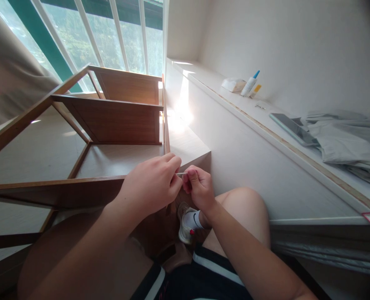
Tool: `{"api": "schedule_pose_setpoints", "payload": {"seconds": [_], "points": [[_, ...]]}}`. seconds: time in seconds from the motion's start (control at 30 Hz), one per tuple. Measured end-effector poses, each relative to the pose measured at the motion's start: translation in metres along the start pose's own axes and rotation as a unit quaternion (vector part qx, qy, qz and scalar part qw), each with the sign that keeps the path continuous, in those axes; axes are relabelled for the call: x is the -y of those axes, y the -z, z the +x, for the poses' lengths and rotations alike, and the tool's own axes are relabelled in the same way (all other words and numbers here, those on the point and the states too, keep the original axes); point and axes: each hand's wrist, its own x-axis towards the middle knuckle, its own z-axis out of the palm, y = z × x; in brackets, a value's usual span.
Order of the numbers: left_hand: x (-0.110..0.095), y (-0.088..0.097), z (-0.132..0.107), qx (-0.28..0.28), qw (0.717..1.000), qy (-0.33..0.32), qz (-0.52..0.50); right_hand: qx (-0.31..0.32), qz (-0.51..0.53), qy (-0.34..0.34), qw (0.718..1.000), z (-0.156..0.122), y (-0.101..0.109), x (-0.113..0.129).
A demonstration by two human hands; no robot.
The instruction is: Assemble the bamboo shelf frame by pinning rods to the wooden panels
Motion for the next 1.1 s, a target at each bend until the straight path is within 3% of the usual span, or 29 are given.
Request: {"api": "schedule_pose_setpoints", "payload": {"seconds": [0.33, 0.77, 1.1], "points": [[-0.001, 0.001, -0.002, 0.0, 1.0, 0.001, 0.003, -0.006, 0.027, -0.05, 0.998, -0.003, 0.0, 0.014], [0.0, -0.001, -0.001, -0.003, 1.0, -0.001, 0.008, 0.04, 0.101, -0.143, 0.984, 0.002, 0.003, 0.03], [-0.001, 0.0, 0.0, 0.0, 1.0, 0.001, 0.001, 0.045, 0.084, -0.123, 0.988, 0.004, 0.009, 0.028]]}}
